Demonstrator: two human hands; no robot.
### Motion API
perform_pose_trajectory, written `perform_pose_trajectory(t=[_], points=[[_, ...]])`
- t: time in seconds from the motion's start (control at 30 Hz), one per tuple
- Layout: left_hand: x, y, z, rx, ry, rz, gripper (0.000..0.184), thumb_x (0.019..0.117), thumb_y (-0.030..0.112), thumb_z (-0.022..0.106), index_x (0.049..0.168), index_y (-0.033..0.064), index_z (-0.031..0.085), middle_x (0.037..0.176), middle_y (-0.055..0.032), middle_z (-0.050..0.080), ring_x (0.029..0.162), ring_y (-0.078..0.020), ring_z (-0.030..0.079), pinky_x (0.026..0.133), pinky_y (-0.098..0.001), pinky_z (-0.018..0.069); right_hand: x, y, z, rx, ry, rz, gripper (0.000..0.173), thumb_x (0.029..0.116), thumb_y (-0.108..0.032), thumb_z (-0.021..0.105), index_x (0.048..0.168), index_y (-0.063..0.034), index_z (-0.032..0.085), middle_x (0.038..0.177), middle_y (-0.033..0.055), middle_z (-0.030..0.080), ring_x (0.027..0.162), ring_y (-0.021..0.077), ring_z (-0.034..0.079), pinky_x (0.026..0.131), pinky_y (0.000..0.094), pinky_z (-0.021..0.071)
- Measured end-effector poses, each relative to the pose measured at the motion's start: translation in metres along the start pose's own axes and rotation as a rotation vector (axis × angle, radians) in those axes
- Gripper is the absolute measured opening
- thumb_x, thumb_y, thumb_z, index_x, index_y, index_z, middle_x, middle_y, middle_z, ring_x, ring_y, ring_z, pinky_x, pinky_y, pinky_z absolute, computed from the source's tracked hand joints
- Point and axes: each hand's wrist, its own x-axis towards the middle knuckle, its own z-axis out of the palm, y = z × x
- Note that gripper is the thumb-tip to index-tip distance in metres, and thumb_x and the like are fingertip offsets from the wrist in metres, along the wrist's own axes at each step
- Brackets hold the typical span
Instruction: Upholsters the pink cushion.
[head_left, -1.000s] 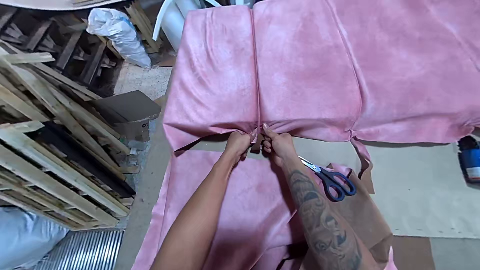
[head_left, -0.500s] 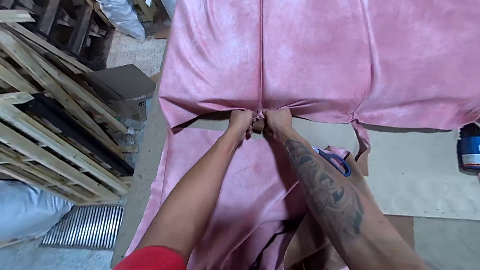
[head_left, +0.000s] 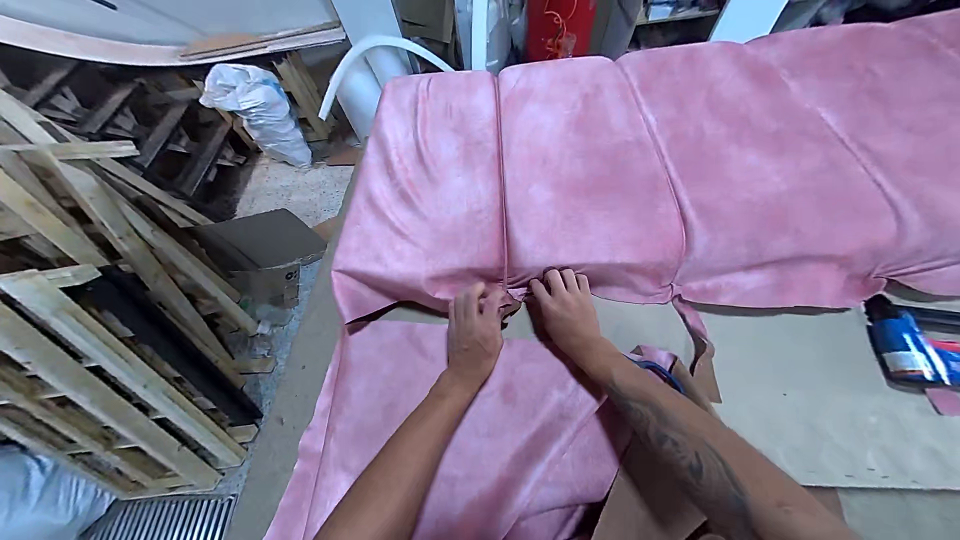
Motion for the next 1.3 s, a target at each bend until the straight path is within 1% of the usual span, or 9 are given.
perform_pose_trajectory(t=[0.17, 0.33, 0.47, 0.57, 0.73, 0.83, 0.97, 1.17, 1.3], points=[[0.022, -0.038, 0.018, 0.117, -0.206, 0.334, 0.030, 0.0977, 0.002, 0.058, 0.123, 0.0095, 0.071, 0.131, -0.0098, 0.068, 0.129, -0.0284, 0.059, 0.111, -0.0534, 0.0440, 0.003, 0.003, -0.003, -0.036, -0.084, -0.199, 0.016, 0.0960, -0.003, 0.057, 0.101, -0.0047, 0.072, 0.107, 0.0138, 0.066, 0.100, 0.0340, 0.063, 0.084, 0.0525, 0.0484], [0.031, -0.032, 0.009, -0.060, -0.225, 0.356, 0.029, 0.1024, 0.017, 0.051, 0.122, 0.0071, 0.070, 0.133, -0.0103, 0.065, 0.132, -0.0268, 0.056, 0.113, -0.0503, 0.0416, 0.002, -0.019, -0.013, 0.115, -0.045, -0.043, 0.023, 0.1001, -0.008, 0.048, 0.108, 0.0023, 0.067, 0.122, 0.0217, 0.066, 0.123, 0.0391, 0.060, 0.109, 0.0513, 0.0466], [0.026, -0.014, 0.019, -0.056, -0.281, 0.265, 0.044, 0.0965, 0.028, 0.065, 0.134, 0.0040, 0.064, 0.142, -0.0147, 0.059, 0.136, -0.0318, 0.052, 0.114, -0.0531, 0.0407, 0.020, -0.026, -0.013, 0.090, 0.029, 0.072, 0.013, 0.0990, -0.007, 0.052, 0.100, -0.0012, 0.063, 0.087, 0.0150, 0.066, 0.090, 0.0326, 0.067, 0.083, 0.0431, 0.0556], [0.011, -0.014, 0.023, -0.016, -0.264, 0.138, 0.043, 0.1003, 0.044, 0.062, 0.123, 0.0084, 0.069, 0.129, -0.0139, 0.064, 0.123, -0.0323, 0.059, 0.107, -0.0540, 0.0461, 0.010, -0.023, -0.060, 0.224, -0.139, 0.148, 0.014, 0.0963, -0.011, 0.066, 0.109, -0.0049, 0.065, 0.103, 0.0146, 0.066, 0.098, 0.0316, 0.067, 0.082, 0.0461, 0.0580], [-0.023, -0.032, 0.029, -0.093, -0.188, 0.127, 0.016, 0.1010, 0.012, 0.059, 0.103, 0.0078, 0.074, 0.106, -0.0096, 0.071, 0.107, -0.0281, 0.066, 0.100, -0.0478, 0.0498, -0.006, -0.007, -0.042, 0.324, -0.232, 0.026, 0.023, 0.0932, -0.011, 0.069, 0.116, -0.0078, 0.072, 0.120, 0.0152, 0.064, 0.111, 0.0353, 0.062, 0.090, 0.0517, 0.0534], [-0.019, -0.033, -0.003, -0.153, -0.506, 0.246, 0.013, 0.0929, 0.004, 0.063, 0.097, 0.0096, 0.075, 0.104, -0.0063, 0.071, 0.108, -0.0264, 0.064, 0.101, -0.0485, 0.0501, 0.001, 0.000, -0.019, 0.243, -0.170, -0.085, 0.023, 0.0960, -0.005, 0.062, 0.116, -0.0075, 0.073, 0.114, 0.0169, 0.066, 0.107, 0.0366, 0.063, 0.090, 0.0516, 0.0527], [0.011, -0.025, -0.074, -0.013, -0.997, 0.065, 0.051, 0.1025, 0.057, 0.051, 0.087, 0.0150, 0.075, 0.092, -0.0012, 0.072, 0.094, -0.0194, 0.069, 0.088, -0.0486, 0.0559, 0.005, 0.006, 0.006, 0.009, -0.078, -0.204, 0.022, 0.1009, -0.002, 0.049, 0.105, 0.0000, 0.070, 0.104, 0.0172, 0.066, 0.099, 0.0345, 0.064, 0.084, 0.0484, 0.0517], [0.034, -0.006, -0.010, -0.104, -0.443, 0.184, 0.031, 0.1005, 0.021, 0.065, 0.129, 0.0096, 0.070, 0.131, -0.0102, 0.066, 0.122, -0.0247, 0.064, 0.104, -0.0438, 0.0540, 0.005, -0.013, -0.012, 0.083, -0.238, -0.047, 0.010, 0.0949, -0.001, 0.057, 0.100, 0.0023, 0.066, 0.105, 0.0201, 0.062, 0.099, 0.0382, 0.063, 0.081, 0.0517, 0.0529], [0.037, 0.005, 0.049, 0.057, -0.282, 0.240, 0.020, 0.0990, 0.016, 0.065, 0.116, 0.0080, 0.073, 0.113, -0.0103, 0.069, 0.107, -0.0275, 0.065, 0.091, -0.0438, 0.0545, -0.008, -0.002, -0.025, 0.222, -0.166, 0.080, 0.010, 0.0959, -0.007, 0.061, 0.101, -0.0023, 0.069, 0.103, 0.0145, 0.065, 0.097, 0.0312, 0.066, 0.082, 0.0452, 0.0573]])
